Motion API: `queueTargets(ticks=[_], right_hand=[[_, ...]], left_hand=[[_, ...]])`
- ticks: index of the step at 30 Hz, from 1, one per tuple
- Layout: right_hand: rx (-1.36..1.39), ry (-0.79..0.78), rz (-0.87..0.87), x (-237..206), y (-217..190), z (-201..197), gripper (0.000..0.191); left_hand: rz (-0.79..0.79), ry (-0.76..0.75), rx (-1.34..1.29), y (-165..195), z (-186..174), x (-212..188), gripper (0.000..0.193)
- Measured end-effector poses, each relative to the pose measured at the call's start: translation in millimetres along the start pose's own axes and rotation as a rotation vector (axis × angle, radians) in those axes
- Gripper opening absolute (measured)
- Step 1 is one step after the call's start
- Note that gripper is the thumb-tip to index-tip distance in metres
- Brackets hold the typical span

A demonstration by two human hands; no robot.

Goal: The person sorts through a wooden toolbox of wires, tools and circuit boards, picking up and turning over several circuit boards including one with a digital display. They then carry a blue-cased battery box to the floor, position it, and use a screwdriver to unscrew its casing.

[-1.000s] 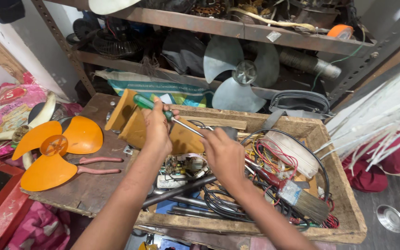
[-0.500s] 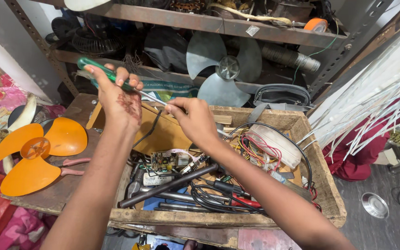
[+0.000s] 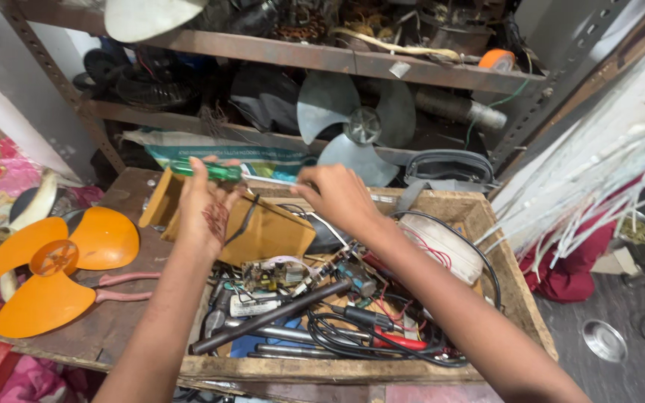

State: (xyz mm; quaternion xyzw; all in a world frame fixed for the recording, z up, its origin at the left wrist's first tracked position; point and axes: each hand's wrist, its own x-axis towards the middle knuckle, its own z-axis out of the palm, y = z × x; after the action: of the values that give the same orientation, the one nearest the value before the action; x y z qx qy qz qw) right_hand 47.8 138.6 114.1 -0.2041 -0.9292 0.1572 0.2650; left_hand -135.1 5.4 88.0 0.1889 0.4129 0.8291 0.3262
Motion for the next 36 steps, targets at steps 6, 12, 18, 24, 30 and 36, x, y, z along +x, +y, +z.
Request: queueTargets(ticks=[6, 12, 18, 24, 30, 36], right_hand=[[0.036, -0.187, 0.113, -30.6, 7.4, 42.6, 0.021], [0.208, -0.216, 0.196, -65.0, -8.2, 74.7, 0.021], [0.207, -0.030, 0.231, -88.9, -14.9, 93.3, 0.024], [0.416, -0.069, 0.358, -105.9, -17.3, 99.9, 0.032], [0.319, -0.091, 0.306, -117.1, -13.1, 94.9, 0.032], [0.358, 0.014, 0.191, -128.5, -7.3, 99.7, 0.027]], left_hand=[[0.038, -0.029, 0.238, -9.1, -5.7, -6.5, 0.047], [0.129, -0.079, 0.251, -22.8, -4.0, -15.2, 0.050], [0.193, -0.077, 0.433, -29.9, -3.2, -14.2, 0.049], [0.402, -0.135, 0.540, -39.0, -4.0, -14.2, 0.041], [0.427, -0.064, 0.770, -52.1, -10.4, -40.5, 0.043], [0.531, -0.093, 0.934, -79.3, -33.4, -91.6, 0.051]])
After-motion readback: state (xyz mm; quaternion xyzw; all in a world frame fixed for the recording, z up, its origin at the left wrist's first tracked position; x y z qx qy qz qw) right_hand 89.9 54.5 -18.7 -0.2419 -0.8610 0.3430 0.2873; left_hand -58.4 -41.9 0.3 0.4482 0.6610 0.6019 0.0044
